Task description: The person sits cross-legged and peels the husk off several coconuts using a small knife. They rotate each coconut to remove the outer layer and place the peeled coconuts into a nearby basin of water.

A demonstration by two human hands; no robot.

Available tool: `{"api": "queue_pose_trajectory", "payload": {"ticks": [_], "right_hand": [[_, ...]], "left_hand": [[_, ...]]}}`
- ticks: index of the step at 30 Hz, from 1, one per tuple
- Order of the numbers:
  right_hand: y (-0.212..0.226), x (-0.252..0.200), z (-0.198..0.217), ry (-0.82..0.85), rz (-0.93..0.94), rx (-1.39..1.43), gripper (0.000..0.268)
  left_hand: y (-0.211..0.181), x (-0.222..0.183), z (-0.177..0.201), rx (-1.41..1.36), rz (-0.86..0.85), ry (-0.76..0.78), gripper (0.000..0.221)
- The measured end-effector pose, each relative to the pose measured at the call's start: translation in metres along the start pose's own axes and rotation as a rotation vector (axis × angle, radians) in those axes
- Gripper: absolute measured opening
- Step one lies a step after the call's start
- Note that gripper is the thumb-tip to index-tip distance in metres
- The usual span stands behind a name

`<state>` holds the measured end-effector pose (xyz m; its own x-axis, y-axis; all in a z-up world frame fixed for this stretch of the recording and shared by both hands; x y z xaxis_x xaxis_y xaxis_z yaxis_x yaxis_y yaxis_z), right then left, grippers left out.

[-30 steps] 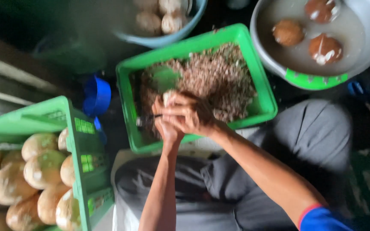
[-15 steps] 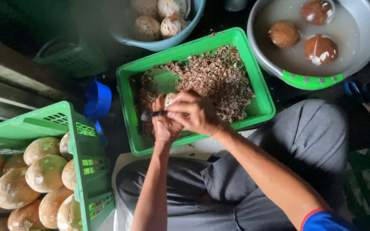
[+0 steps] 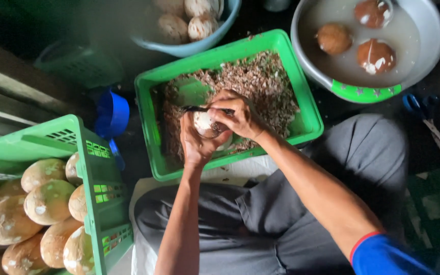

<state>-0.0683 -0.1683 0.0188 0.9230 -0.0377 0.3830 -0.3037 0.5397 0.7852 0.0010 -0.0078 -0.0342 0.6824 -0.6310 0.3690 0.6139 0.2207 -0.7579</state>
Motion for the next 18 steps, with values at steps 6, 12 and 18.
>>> {"api": "queue_pose_trajectory", "payload": {"ticks": [6, 12, 18], "right_hand": [[-0.054, 0.012, 0.003, 0.028, -0.139, 0.153, 0.021], [-0.032, 0.025, -0.008, -0.015, -0.183, 0.2, 0.02], [-0.014, 0.02, -0.012, -0.115, 0.057, 0.105, 0.007]], "left_hand": [[-0.011, 0.013, 0.02, -0.13, 0.022, 0.173, 0.109], [-0.006, 0.012, 0.016, -0.176, 0.103, 0.185, 0.106], [-0.01, 0.008, 0.021, -0.255, 0.145, 0.219, 0.11]]}}
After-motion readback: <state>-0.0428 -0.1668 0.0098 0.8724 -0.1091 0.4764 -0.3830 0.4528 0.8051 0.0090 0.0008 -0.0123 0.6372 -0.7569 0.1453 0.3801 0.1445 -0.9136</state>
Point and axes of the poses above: each hand's wrist, its own x-axis towards the middle knuckle, its own z-axis out of the back of the hand, y = z × x, the point moved 1 cm from there along x, towards the middle knuckle, and after that the axes turned 13 degrees about y, right-handed, at the moved point
